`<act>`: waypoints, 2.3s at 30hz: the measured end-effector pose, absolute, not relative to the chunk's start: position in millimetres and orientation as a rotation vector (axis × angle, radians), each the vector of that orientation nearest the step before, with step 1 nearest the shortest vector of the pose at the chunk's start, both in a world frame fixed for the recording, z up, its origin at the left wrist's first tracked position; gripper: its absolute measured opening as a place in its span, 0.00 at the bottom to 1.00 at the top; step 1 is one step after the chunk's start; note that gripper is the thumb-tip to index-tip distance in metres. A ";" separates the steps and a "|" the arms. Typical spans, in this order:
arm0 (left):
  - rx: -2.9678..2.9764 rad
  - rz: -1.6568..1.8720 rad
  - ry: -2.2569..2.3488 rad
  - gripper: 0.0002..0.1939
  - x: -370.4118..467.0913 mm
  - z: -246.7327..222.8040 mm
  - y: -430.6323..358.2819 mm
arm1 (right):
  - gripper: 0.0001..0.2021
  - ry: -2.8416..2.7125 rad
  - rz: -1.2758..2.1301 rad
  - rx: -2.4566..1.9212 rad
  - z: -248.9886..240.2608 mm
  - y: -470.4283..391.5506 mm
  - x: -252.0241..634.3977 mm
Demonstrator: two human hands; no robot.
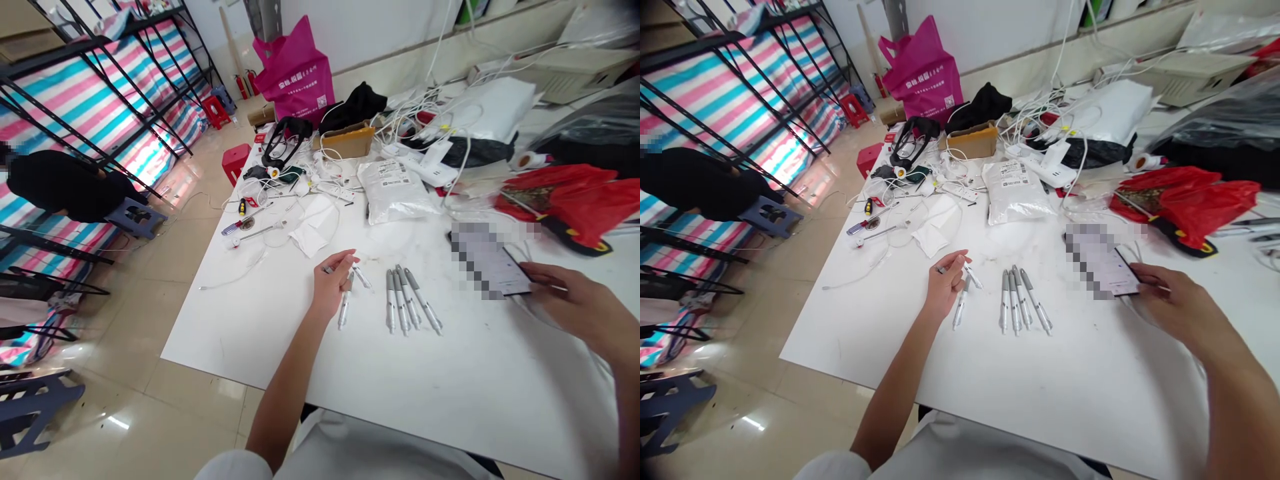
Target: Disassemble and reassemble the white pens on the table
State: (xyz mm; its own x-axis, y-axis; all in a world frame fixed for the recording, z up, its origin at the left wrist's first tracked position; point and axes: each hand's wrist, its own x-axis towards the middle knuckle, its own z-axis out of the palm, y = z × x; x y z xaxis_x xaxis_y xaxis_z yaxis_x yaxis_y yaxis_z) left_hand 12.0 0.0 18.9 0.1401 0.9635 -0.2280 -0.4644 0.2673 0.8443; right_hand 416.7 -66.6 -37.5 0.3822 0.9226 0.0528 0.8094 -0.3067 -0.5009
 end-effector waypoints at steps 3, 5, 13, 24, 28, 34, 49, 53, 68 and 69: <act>0.691 1.180 0.870 0.22 11.6 19.3 -0.3 | 0.21 -1.307 0.234 -2.277 -28.9 -66.4 397.6; 0.679 1.183 0.841 0.22 11.1 19.0 -0.8 | 0.22 -1.363 0.055 -2.140 -18.4 -66.0 375.4; 0.625 1.169 0.781 0.17 14.4 16.3 -5.8 | 0.24 -1.635 0.716 -1.605 14.4 -63.7 262.3; 0.740 1.051 0.748 0.24 24.5 18.7 -13.1 | 0.17 -1.497 0.925 -1.305 1.9 -50.5 213.1; 0.523 1.105 0.716 0.21 21.8 20.4 -6.6 | 0.15 -1.300 0.882 -1.238 -12.9 -52.9 218.9; 0.394 1.085 0.647 0.15 20.4 19.4 -0.5 | 0.14 -1.330 0.853 -1.284 -21.4 -54.5 220.8; 0.422 0.959 0.546 0.22 21.9 27.6 -5.2 | 0.11 -1.807 0.644 -1.336 -14.4 -67.1 218.6; 0.466 0.920 0.587 0.20 22.9 32.3 -7.3 | 0.12 -1.854 0.563 -1.304 -9.1 -68.4 212.8; 0.731 0.854 0.754 0.26 23.6 26.1 -11.0 | 0.16 -1.539 0.453 -1.496 -12.6 -60.8 221.0; 0.728 0.855 0.752 0.26 23.8 26.9 -11.2 | 0.16 -1.522 0.458 -1.501 -13.1 -60.4 221.5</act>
State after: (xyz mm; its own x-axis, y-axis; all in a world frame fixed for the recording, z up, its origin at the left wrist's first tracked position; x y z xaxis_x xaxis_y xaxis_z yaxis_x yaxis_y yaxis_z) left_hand 23.8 -11.2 26.9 0.4449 0.8519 -0.2765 -0.3832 0.4601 0.8010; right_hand 221.5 -60.4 -13.1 0.1667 0.9248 0.3419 0.5828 0.1873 -0.7908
